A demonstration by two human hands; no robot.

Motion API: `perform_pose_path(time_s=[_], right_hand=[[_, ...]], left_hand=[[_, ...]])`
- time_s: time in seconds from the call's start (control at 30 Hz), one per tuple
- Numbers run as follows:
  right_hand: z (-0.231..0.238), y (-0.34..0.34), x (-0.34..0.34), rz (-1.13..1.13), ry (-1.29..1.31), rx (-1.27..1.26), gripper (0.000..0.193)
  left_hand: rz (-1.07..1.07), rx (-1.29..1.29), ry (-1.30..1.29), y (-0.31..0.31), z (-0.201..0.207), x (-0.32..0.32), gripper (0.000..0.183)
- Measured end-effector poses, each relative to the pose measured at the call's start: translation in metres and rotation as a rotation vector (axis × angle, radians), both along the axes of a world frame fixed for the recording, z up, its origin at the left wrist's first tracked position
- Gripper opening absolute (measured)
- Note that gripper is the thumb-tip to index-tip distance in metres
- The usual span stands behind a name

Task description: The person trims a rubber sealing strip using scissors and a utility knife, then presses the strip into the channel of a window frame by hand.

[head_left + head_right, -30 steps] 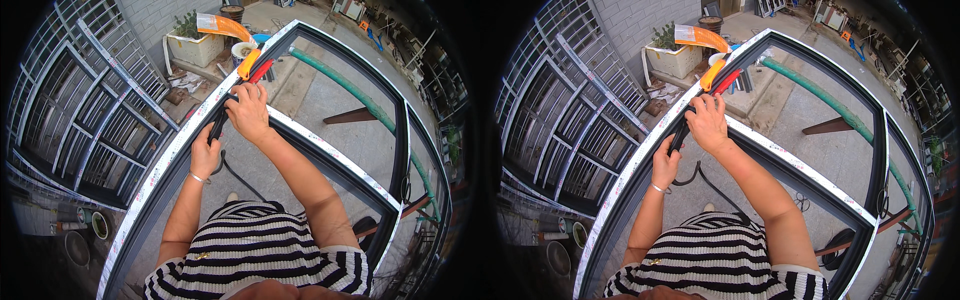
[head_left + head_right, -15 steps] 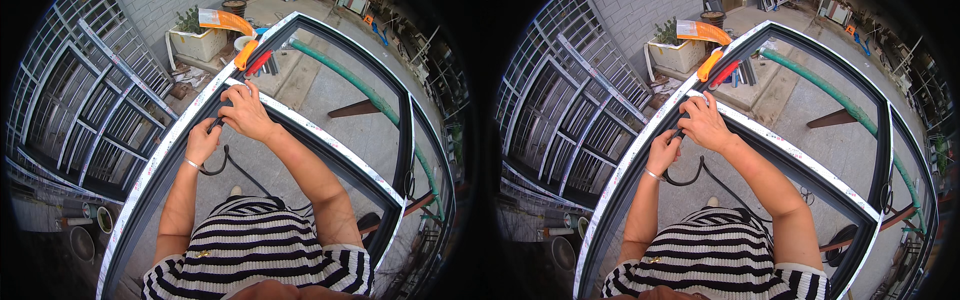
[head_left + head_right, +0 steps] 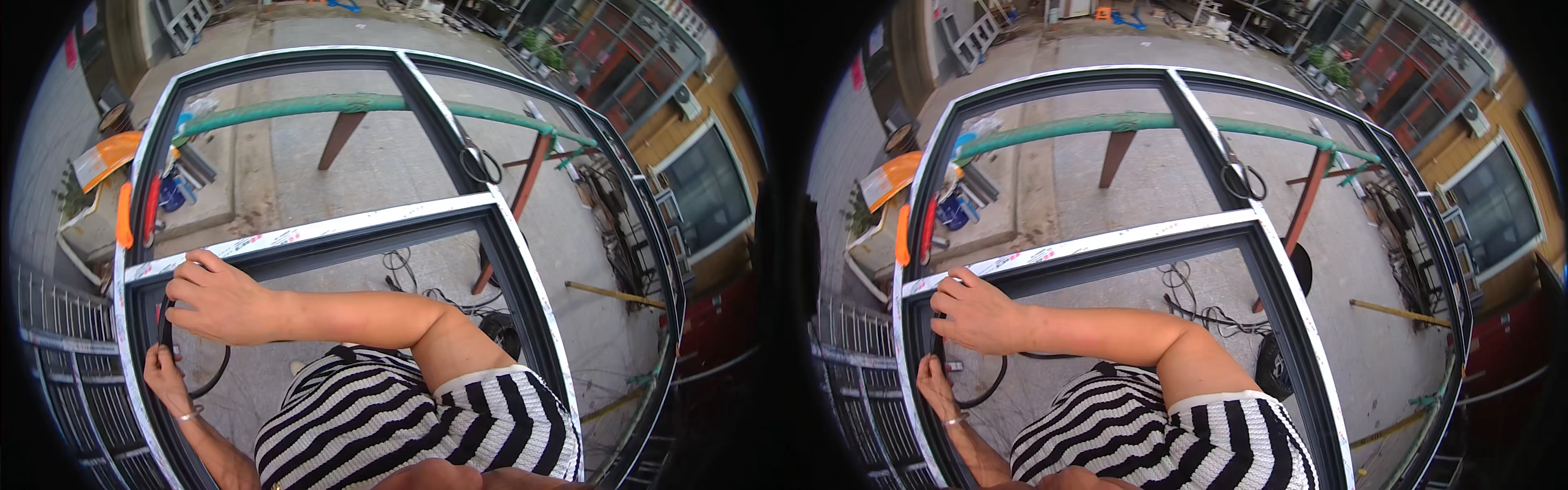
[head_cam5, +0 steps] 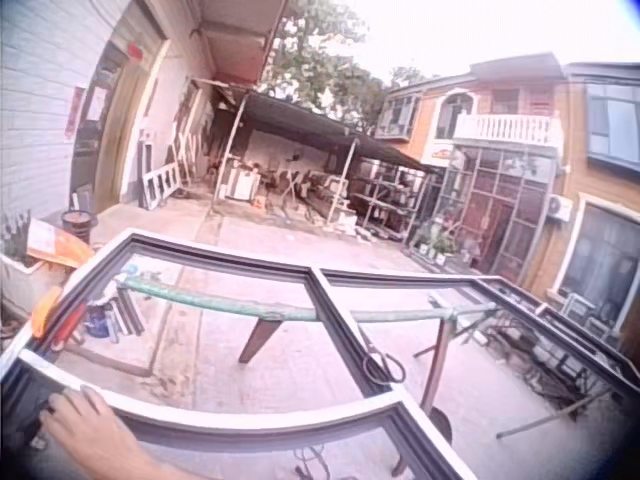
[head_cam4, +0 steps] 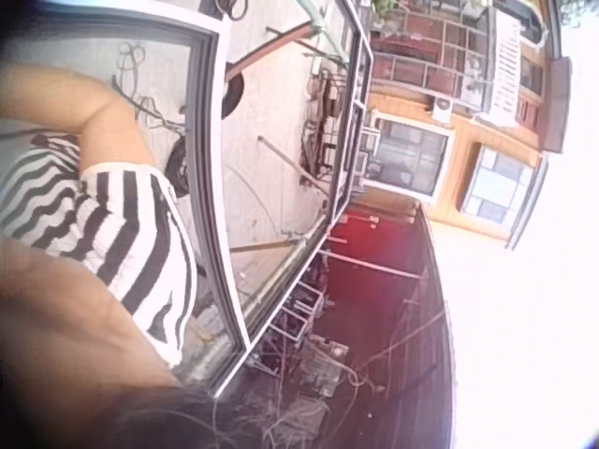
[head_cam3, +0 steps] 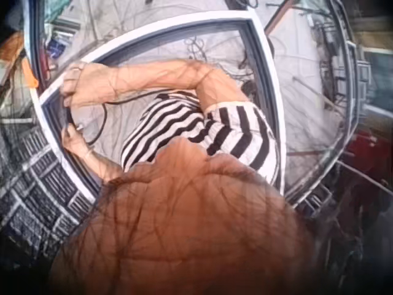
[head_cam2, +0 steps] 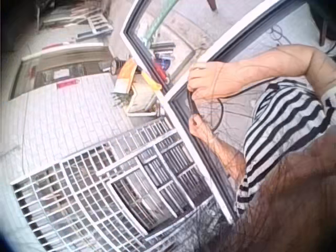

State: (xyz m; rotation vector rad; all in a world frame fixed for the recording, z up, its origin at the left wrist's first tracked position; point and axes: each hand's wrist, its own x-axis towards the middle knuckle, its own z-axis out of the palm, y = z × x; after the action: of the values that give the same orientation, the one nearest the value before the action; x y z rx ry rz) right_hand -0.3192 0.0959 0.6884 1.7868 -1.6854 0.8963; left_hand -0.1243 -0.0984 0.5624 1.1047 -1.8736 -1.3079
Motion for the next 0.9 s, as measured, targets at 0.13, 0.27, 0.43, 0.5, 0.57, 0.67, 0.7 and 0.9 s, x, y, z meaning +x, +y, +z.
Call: perform_pose_path(time_s=[0.13,0.27,0.43,0.5,0.57,0.67,0.7,0.9], right_hand=[[0.066,0.159,-0.069,-0.549,0.033,0.030,0.016],[0.066,0.308,-0.187,-1.235,-0.169,0.237,0.030],[-0.005,0.471,-0.268,-1.268,-0.363,0.558,0.054],[-0.024,0.514,-0.296,-1.161,-0.309,0.579,0.047],[-0.012,0.473,-0.282,-1.115,-0.401,0.594,0.059],[-0.002,0.433,-0.278,-1.023,-0.421,0.691,0.066],[0.010,0.415,-0.272,-1.048,-0.473,0.780,0.067],[0.018,0.468,-0.287,-0.928,-0.581,0.292,0.082]], left_hand=[[-0.069,-0.074,0.104,-0.021,-0.008,0.000,0.023],[0.023,-0.070,0.059,-0.020,0.003,0.026,0.024],[-0.020,-0.072,0.039,0.029,0.020,-0.018,0.017],[-0.018,-0.007,0.055,0.045,0.025,-0.022,0.021],[0.005,-0.005,0.034,0.058,0.033,-0.010,0.023],[0.028,0.044,0.023,0.072,0.044,-0.003,0.023],[0.057,0.049,0.031,0.075,0.045,0.002,0.023],[0.036,0.129,0.085,0.071,0.038,0.001,0.019]])
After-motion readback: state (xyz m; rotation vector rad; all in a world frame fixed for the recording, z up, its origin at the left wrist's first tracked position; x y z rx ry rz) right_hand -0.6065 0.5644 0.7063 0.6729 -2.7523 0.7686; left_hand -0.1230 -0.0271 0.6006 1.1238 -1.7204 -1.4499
